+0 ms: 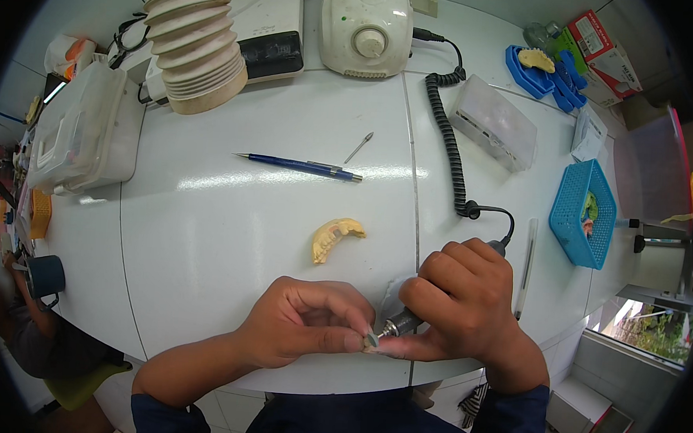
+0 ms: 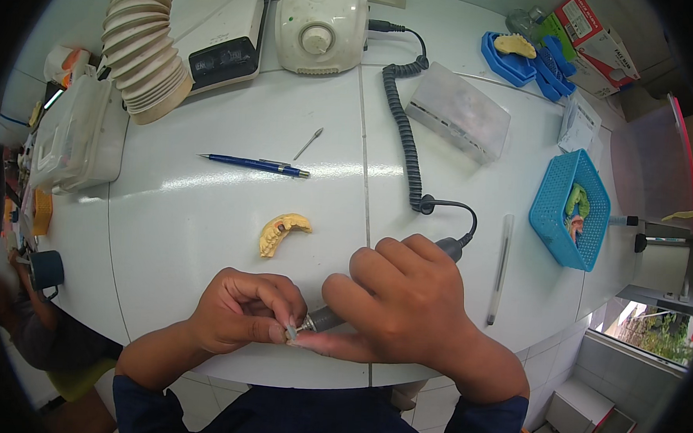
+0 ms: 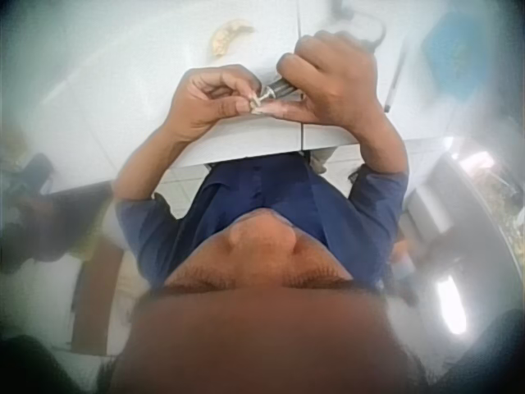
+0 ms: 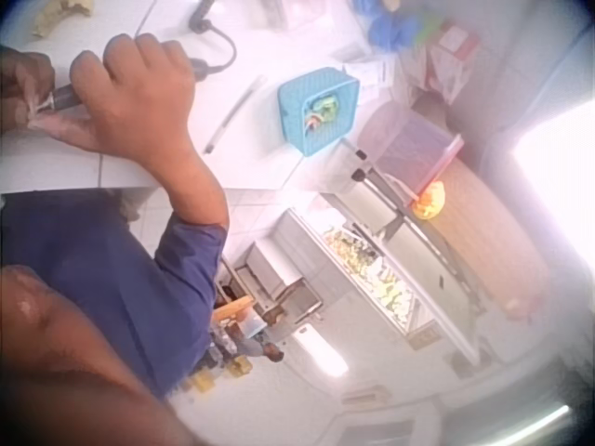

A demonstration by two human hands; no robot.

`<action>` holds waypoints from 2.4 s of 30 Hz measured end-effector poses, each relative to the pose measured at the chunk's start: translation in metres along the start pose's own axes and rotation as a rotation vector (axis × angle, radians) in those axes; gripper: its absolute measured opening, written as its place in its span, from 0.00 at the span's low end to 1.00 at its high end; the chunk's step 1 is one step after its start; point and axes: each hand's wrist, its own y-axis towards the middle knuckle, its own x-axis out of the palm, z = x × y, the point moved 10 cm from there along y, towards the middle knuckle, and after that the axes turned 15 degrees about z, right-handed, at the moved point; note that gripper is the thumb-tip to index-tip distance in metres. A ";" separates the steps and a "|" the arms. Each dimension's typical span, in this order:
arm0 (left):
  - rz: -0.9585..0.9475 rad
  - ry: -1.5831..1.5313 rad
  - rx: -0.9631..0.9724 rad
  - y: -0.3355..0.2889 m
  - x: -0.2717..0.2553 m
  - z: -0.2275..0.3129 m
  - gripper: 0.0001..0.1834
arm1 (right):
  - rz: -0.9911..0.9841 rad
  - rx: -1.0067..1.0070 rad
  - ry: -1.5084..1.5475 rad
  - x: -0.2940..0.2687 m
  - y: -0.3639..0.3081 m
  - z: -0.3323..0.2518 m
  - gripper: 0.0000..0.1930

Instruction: The person uses a rotary polishing tool to smooth the surface of a small dental prosthesis. They then pick up a larger dental mold, wipe it with a tissue, and resume polishing the smaller prosthesis.

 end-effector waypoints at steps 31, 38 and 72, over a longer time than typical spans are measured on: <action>-0.109 -0.028 0.028 -0.004 0.003 0.001 0.07 | 0.022 -0.013 -0.004 -0.004 0.000 -0.002 0.26; -0.031 0.007 0.025 -0.001 0.003 0.002 0.06 | 0.016 -0.014 0.002 -0.003 -0.002 -0.002 0.26; 0.001 0.006 -0.020 -0.001 0.001 -0.003 0.06 | -0.006 0.021 -0.033 -0.003 0.001 0.000 0.27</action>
